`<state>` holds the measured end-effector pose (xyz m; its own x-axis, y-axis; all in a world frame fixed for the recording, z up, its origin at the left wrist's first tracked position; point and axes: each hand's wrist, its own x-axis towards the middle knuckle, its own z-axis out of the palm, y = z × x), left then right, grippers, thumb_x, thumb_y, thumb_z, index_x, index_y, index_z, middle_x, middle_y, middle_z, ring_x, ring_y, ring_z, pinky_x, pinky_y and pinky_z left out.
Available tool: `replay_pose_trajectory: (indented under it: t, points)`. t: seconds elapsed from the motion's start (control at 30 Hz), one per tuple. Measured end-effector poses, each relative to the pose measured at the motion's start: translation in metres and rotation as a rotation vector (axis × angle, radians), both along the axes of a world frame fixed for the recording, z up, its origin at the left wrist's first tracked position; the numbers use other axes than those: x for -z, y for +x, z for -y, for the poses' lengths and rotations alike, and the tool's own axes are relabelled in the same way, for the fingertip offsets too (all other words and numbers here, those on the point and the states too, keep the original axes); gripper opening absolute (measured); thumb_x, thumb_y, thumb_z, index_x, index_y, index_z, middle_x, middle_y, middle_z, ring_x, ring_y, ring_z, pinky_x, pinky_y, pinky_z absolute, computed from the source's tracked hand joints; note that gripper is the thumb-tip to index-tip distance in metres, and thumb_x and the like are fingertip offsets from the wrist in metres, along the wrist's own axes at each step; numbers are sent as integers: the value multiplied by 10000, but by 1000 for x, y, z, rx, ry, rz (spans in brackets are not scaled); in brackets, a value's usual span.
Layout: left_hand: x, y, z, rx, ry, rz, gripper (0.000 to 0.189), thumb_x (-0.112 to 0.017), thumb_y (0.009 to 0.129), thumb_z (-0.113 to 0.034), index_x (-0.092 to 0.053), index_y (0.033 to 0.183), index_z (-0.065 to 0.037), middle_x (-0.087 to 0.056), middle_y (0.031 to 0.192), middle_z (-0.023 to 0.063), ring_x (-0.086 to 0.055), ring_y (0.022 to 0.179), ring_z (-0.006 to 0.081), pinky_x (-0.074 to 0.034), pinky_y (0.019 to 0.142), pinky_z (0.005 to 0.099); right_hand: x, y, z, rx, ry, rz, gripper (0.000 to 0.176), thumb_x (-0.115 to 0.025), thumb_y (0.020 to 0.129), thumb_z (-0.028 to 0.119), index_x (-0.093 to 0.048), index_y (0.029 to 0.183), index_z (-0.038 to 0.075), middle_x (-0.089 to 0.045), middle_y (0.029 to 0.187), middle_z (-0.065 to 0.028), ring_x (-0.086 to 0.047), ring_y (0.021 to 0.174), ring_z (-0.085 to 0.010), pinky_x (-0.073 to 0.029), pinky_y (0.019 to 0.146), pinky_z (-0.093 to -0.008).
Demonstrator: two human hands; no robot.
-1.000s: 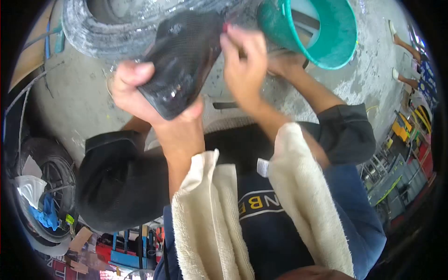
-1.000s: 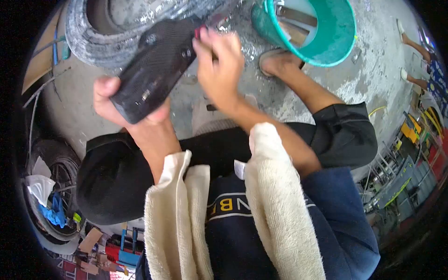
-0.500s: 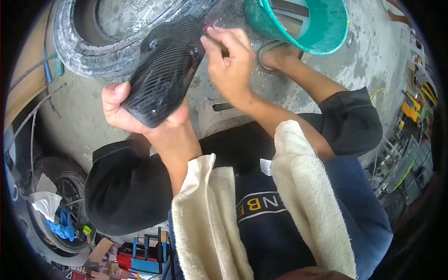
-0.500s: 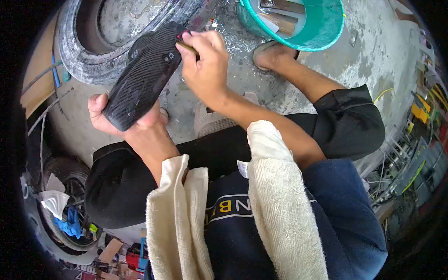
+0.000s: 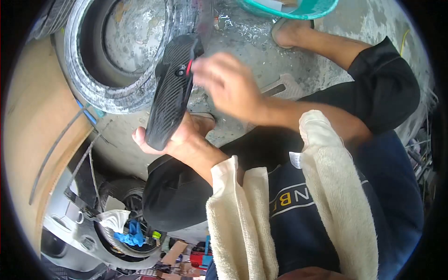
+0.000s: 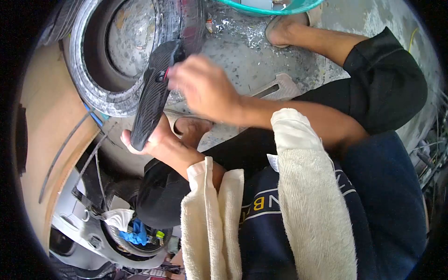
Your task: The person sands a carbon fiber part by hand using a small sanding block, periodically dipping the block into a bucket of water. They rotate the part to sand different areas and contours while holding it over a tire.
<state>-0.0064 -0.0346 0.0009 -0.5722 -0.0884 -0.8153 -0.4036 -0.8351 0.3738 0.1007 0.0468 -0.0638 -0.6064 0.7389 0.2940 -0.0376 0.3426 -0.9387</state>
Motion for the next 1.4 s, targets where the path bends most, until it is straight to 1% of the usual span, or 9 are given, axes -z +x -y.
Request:
replay_pose_trajectory:
  t: [0.13,0.17,0.4,0.5,0.6,0.7,0.8,0.97,1.4]
  points:
    - [-2,9,-2,221,-127,-74,894,-529,748,-468,-350,1351,167,-435,1347,321,-455,1236,425,-355,1071,544,-25,5,13,-5,-50,-75,157,-731,811,40,-685,956,3,-655,876,-125,-635,812,-292,-521,684,-397]
    - [26,-12,54,394,262,-171,938,-538,731,-457,-299,1362,195,-449,1330,331,-456,1233,444,-360,1067,553,-34,10,23,-22,-53,-134,147,-731,812,52,-680,941,4,-645,856,-122,-628,803,-298,-516,691,-407]
    - [4,-7,9,128,-83,-171,945,-527,708,-388,-269,1418,178,-380,1433,337,-379,1359,443,-327,1112,591,-29,3,8,-31,-111,-122,194,-733,841,58,-693,1025,12,-665,913,-141,-650,786,-306,-512,671,-389]
    - [13,-14,30,352,359,-175,902,-593,645,-350,-328,1291,222,-433,1292,391,-481,1233,474,-389,1071,551,-18,3,-2,-42,-44,-27,188,-756,806,38,-697,981,1,-671,913,-135,-657,800,-301,-530,689,-388]
    - [-2,-1,-7,180,-92,-176,961,-536,677,-408,-292,1395,182,-392,1408,353,-452,1284,460,-363,1096,559,0,-6,-16,12,-195,147,246,-795,749,12,-700,975,5,-674,922,-124,-662,816,-293,-544,713,-390]
    - [39,-12,43,713,-307,-409,952,-519,687,-417,-286,1390,182,-392,1420,339,-450,1301,445,-343,1100,588,-45,12,9,-66,-79,-160,177,-745,829,44,-698,995,4,-664,905,-132,-650,804,-298,-514,678,-384]
    - [5,-4,2,180,-9,-191,957,-591,609,-323,-273,1326,225,-414,1343,390,-478,1243,495,-401,1074,566,-1,0,-10,-36,-149,45,237,-786,785,28,-700,1005,4,-674,930,-136,-660,822,-297,-540,713,-371]
    - [5,8,2,464,-235,-357,978,-559,611,-359,-261,1327,236,-415,1342,378,-471,1248,496,-391,1076,585,-36,6,12,-37,-174,-223,74,-696,836,78,-694,877,16,-645,822,-122,-614,794,-323,-501,703,-434]
    - [-3,11,-8,247,132,-144,901,-579,553,-343,-389,1271,167,-507,1252,329,-513,1206,451,-419,1045,552,16,-2,-29,-61,-65,47,202,-775,801,154,-733,947,19,-713,950,-123,-666,912,-298,-535,787,-386]
